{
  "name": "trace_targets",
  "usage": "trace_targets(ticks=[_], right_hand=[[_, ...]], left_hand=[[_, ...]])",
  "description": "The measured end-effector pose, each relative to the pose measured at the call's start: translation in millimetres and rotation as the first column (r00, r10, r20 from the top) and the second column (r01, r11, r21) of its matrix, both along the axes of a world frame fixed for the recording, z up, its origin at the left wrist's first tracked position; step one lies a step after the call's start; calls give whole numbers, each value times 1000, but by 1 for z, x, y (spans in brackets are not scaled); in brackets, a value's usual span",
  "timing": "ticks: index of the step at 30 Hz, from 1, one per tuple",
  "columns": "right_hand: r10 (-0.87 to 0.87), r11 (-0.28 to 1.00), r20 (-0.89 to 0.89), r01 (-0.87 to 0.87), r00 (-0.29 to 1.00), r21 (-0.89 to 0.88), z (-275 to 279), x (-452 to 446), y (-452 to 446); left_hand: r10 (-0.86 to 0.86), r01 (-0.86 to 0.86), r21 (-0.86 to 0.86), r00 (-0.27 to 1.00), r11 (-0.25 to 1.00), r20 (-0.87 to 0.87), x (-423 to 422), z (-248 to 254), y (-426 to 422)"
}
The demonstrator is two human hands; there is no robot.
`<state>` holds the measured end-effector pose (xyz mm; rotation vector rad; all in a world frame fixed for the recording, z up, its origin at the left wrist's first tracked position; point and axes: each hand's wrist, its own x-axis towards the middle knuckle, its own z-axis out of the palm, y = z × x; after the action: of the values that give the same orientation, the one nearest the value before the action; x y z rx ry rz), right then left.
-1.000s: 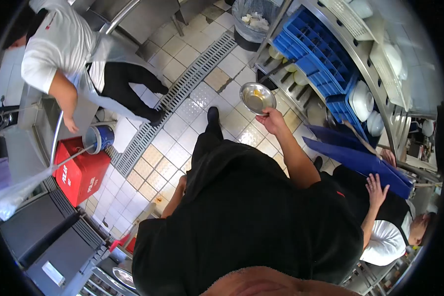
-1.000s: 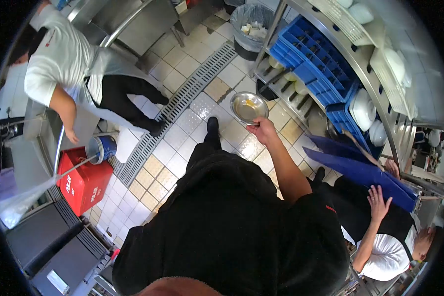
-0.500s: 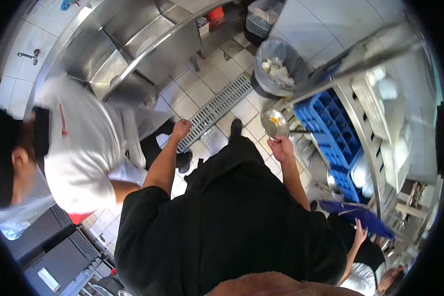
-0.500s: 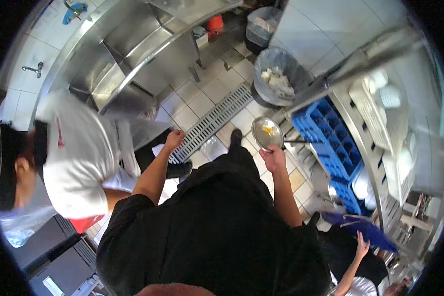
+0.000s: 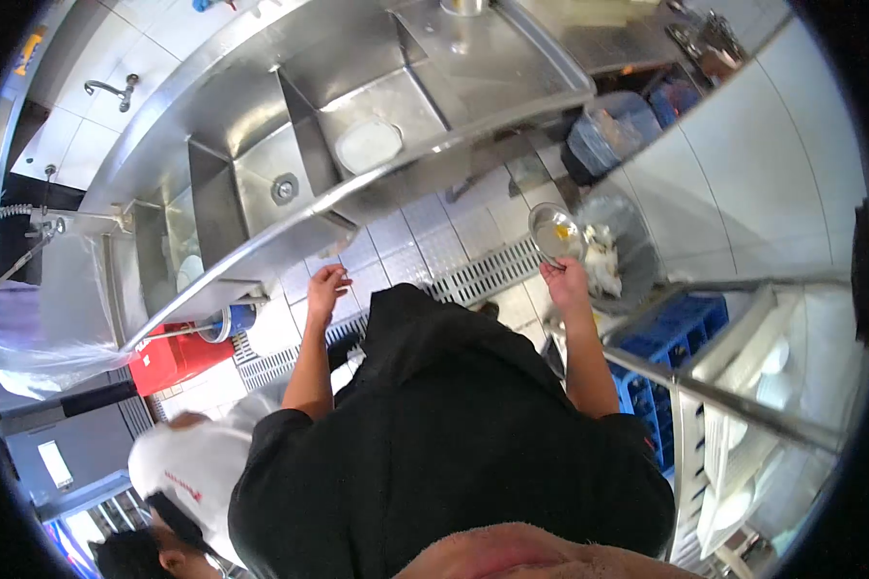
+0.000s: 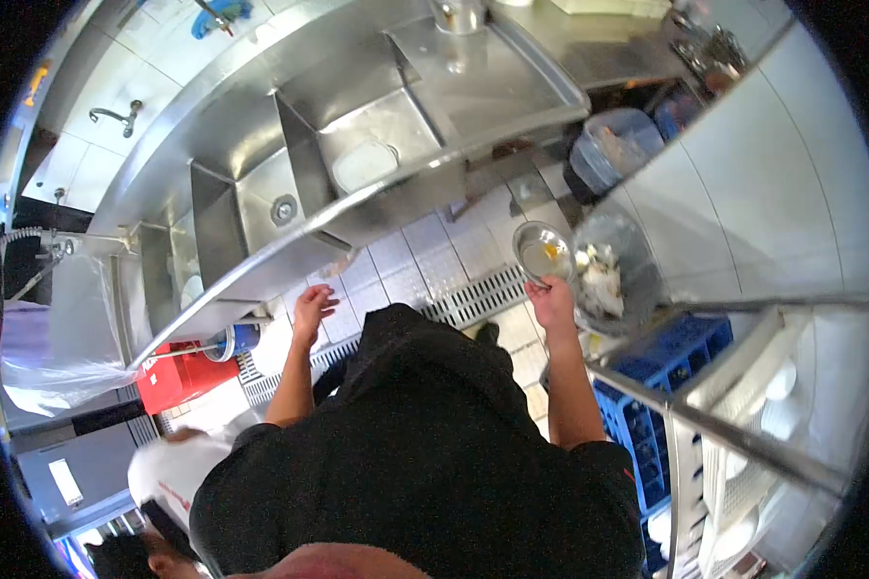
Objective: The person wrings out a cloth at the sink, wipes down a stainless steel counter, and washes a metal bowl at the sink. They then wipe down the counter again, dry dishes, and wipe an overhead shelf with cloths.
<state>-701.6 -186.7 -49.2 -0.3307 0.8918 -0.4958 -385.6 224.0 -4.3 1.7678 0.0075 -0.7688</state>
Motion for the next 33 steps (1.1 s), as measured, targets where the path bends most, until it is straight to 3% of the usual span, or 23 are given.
trace_targets(ticks=[5, 8, 13, 19, 22, 26, 29, 33], right_hand=[[107, 992, 48, -103, 993, -79, 50, 139, -21], [139, 989, 103, -133, 985, -59, 50, 212, -10], [143, 990, -8, -143, 990, -4, 99, 322, 36], [256, 965, -137, -261, 957, -19, 95, 384, 50], [257, 962, -181, -270, 949, -47, 94, 405, 56], [276, 958, -190, -285, 942, -23, 68, 424, 57], [286, 956, -218, -292, 933, 7, 54, 444, 62], [320, 947, -233, -317, 918, 52, 21, 484, 61]], left_hand=[[181, -128, -243, 961, 961, 211, 189, 69, -33], [254, -162, -329, 932, 930, 258, 308, 122, -76], [205, -83, -428, 947, 900, 247, 492, 161, -153], [174, -62, -430, 958, 901, 226, 690, 166, -229], [254, -149, -332, 920, 931, 298, 732, 186, -253], [81, 37, -238, 880, 971, 468, 790, 166, -265], [94, 96, -257, 763, 962, 639, 805, 142, -264], [107, 104, -369, 855, 924, 508, 739, 181, -232]])
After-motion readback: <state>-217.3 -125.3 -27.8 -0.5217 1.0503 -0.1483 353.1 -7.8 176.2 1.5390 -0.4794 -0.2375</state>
